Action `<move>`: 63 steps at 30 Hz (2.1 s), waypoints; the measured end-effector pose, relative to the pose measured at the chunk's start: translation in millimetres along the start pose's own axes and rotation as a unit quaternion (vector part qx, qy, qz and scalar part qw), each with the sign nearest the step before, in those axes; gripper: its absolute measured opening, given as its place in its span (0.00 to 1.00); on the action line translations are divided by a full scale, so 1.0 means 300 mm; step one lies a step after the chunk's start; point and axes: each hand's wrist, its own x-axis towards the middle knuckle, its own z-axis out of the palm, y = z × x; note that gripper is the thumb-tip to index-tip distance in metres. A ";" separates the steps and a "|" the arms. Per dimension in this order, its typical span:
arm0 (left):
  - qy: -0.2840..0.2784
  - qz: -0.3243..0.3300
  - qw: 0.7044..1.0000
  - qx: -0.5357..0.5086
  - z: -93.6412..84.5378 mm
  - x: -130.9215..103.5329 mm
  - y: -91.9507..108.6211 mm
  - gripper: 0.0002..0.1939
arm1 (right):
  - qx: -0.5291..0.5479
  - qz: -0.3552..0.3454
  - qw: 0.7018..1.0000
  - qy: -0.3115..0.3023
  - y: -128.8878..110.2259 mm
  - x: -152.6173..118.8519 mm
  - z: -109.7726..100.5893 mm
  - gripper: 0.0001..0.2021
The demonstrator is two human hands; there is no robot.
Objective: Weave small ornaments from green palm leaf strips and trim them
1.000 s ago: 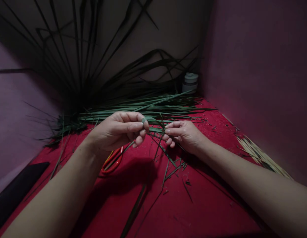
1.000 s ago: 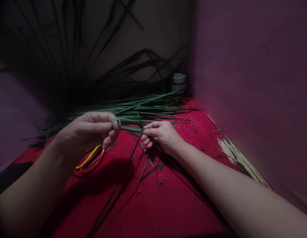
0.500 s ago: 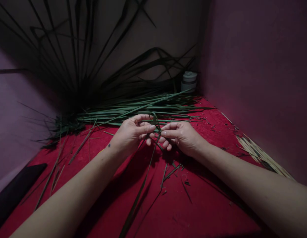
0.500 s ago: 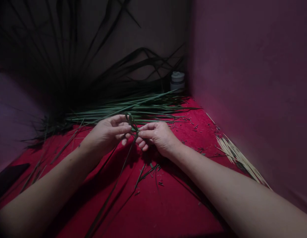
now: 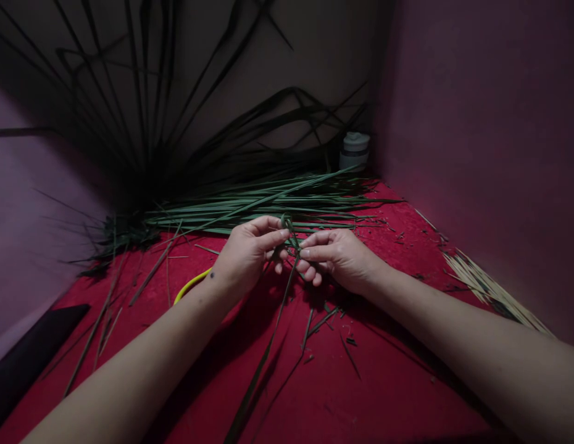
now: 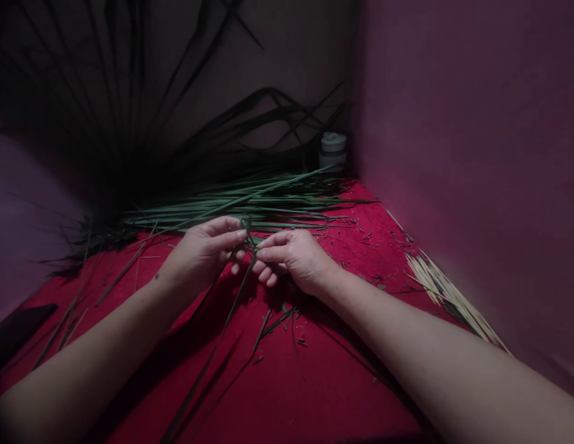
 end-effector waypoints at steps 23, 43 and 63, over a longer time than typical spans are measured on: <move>-0.075 0.276 0.876 0.389 -0.038 -0.016 0.031 0.16 | 0.007 0.007 1.000 -0.006 0.004 0.003 0.006 0.04; -0.022 0.487 0.566 0.665 -0.054 -0.010 -0.060 0.17 | -0.038 -0.055 0.997 0.036 0.005 0.001 0.011 0.02; -0.055 0.215 0.883 0.414 -0.008 -0.018 0.010 0.12 | -0.016 -0.102 0.992 0.077 -0.018 0.000 0.001 0.08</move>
